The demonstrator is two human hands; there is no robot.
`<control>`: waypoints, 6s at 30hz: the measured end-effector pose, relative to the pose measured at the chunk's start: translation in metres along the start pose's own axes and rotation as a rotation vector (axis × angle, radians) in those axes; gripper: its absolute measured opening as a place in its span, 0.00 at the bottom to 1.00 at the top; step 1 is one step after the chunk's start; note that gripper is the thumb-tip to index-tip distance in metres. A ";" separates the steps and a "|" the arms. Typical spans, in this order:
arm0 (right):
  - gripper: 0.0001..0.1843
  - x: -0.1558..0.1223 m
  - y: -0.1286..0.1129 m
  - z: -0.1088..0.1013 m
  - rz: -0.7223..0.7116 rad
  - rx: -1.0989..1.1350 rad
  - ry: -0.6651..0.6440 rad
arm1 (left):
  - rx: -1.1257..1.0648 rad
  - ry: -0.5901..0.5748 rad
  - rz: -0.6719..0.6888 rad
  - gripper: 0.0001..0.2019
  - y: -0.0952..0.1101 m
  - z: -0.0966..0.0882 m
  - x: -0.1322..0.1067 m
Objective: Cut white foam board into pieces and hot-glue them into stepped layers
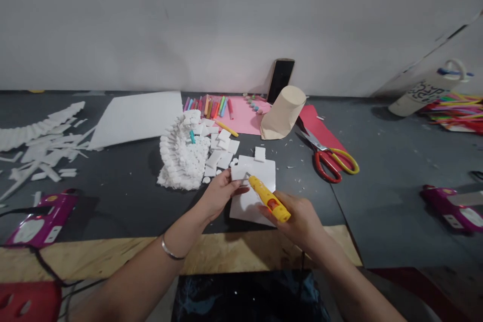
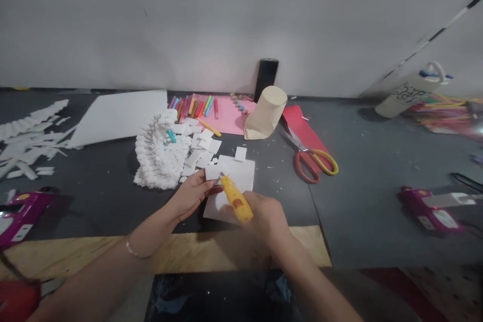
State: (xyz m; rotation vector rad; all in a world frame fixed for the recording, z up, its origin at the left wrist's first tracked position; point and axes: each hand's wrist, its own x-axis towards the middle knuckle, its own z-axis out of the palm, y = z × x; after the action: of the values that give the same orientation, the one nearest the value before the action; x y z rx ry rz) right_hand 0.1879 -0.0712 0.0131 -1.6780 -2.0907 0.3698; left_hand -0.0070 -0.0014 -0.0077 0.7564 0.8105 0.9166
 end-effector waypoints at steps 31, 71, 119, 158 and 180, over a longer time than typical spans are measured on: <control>0.18 0.151 0.011 -0.031 0.187 -0.382 -0.295 | 0.041 0.097 -0.087 0.15 0.011 0.003 -0.002; 0.08 0.075 0.007 -0.002 -0.168 0.306 0.231 | 0.013 -0.016 -0.156 0.14 0.003 0.007 -0.003; 0.07 0.087 0.020 0.002 0.191 0.772 -0.019 | 0.264 -0.010 -0.191 0.20 0.007 0.009 -0.002; 0.06 0.088 0.019 0.003 0.187 0.740 -0.079 | 0.277 -0.044 -0.221 0.21 0.007 0.007 -0.002; 0.06 0.087 0.020 0.006 0.187 0.743 -0.055 | 0.277 -0.052 -0.215 0.19 0.007 0.006 -0.002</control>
State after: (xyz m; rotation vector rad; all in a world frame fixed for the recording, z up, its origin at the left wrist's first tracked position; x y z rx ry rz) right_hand 0.1867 0.0181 0.0130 -1.3951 -1.5306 1.1020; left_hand -0.0050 -0.0019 0.0016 0.9097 0.9637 0.5966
